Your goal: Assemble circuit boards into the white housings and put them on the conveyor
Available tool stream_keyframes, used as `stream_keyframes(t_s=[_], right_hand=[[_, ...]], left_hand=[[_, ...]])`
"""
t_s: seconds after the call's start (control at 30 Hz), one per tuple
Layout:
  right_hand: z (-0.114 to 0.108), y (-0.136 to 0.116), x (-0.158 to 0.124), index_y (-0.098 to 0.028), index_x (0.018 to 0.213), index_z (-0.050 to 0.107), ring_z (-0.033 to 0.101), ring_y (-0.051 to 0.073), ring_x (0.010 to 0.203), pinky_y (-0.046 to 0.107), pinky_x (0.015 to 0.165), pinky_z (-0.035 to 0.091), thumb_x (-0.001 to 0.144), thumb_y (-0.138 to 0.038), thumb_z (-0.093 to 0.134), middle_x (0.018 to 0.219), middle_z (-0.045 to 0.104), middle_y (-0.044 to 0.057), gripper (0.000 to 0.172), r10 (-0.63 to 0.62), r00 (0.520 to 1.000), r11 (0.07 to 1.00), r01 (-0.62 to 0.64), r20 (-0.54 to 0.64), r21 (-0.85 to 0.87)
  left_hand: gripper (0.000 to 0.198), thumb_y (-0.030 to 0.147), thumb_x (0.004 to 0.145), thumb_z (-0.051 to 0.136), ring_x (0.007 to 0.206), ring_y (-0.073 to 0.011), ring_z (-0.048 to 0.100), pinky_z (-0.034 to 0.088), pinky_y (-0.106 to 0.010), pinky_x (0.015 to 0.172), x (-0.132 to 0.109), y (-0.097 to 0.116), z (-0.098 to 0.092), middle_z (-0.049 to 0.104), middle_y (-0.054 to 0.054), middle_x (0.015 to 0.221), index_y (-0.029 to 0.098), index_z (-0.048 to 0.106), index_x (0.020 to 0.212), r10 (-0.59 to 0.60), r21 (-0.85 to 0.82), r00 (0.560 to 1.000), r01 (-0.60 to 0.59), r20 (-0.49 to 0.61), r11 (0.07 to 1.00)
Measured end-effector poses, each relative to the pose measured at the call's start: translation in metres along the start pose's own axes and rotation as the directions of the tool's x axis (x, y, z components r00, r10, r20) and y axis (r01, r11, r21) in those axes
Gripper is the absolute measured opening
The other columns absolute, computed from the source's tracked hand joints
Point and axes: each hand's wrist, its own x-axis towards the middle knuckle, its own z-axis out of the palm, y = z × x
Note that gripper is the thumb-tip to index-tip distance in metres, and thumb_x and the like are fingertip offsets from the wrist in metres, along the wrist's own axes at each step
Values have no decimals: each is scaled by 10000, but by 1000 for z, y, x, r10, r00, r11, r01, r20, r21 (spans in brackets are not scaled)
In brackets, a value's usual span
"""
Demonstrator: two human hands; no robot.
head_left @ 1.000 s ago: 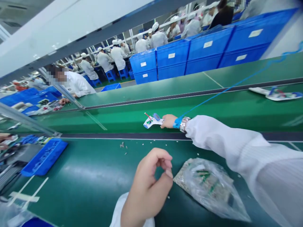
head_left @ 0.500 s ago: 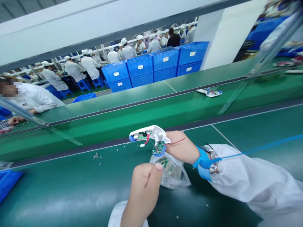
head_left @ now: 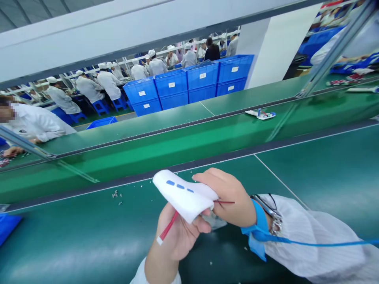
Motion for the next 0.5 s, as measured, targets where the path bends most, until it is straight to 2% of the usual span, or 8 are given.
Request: stream_keyframes(t_s=[0.1, 0.2, 0.23, 0.3, 0.37, 0.4, 0.43, 0.5], right_hand=[[-2, 3, -1, -151, 1026, 617, 621, 218, 724, 313, 608, 497, 813, -213, 435, 837, 673, 104, 287, -30, 999, 999, 30, 21, -16], [-1, 0, -5, -136, 1107, 594, 631, 237, 865, 341, 721, 519, 818, -159, 419, 966, 671, 121, 338, 171, 982, 982, -176, 76, 62], [1, -3, -8, -139, 1133, 583, 628, 240, 918, 354, 772, 519, 833, -159, 418, 1016, 666, 120, 343, 270, 954, 951, -286, 131, 122], [5, -9, -18, -153, 1167, 561, 624, 236, 952, 377, 834, 516, 873, -202, 424, 1049, 659, 106, 328, 425, 858, 822, -499, 288, 273], [11, -14, -30, -163, 1236, 514, 632, 221, 899, 384, 832, 526, 887, -256, 455, 1024, 656, 91, 366, 461, 757, 651, -643, 463, 403], [13, -15, -34, -161, 1292, 467, 633, 216, 879, 387, 827, 532, 880, -277, 479, 1025, 649, 94, 428, 458, 729, 582, -678, 509, 448], [14, -15, -38, -157, 1349, 408, 632, 219, 903, 396, 846, 529, 870, -290, 504, 1056, 634, 106, 506, 465, 720, 539, -692, 516, 480], [12, -14, -37, -162, 1412, 333, 600, 236, 1044, 422, 931, 491, 854, -295, 538, 1179, 579, 143, 610, 483, 756, 553, -654, 441, 516]], left_hand=[[325, 444, 541, 864, 446, -125, 645, 546, -217, 487, 0, 0, -1, 745, -57, 621, 173, 782, 700, 55, -68, 998, -57, -36, 996], [217, 347, 593, 868, 563, -125, 681, 565, -202, 548, 2, 3, -5, 760, -30, 695, 218, 780, 743, 210, -86, 969, -222, -129, 971], [217, 334, 613, 862, 622, -127, 696, 575, -204, 600, 3, 5, -8, 766, -26, 734, 229, 778, 782, 278, -75, 946, -294, -166, 953], [274, 313, 626, 863, 714, -132, 715, 578, -205, 702, 3, 10, -13, 775, -29, 795, 232, 769, 869, 409, -26, 882, -426, -234, 904], [325, 260, 614, 877, 743, -138, 725, 574, -197, 737, 1, 14, -17, 781, -43, 825, 220, 761, 915, 494, 41, 823, -503, -280, 863], [334, 233, 610, 879, 752, -146, 729, 575, -193, 732, -1, 15, -18, 783, -54, 837, 213, 760, 922, 515, 70, 805, -519, -294, 852], [341, 209, 606, 881, 759, -156, 733, 577, -193, 723, -3, 16, -18, 783, -67, 848, 205, 761, 925, 524, 93, 796, -523, -301, 847], [347, 204, 612, 876, 775, -181, 736, 585, -210, 708, -8, 15, -17, 782, -87, 866, 197, 762, 941, 537, 132, 794, -523, -284, 842]])
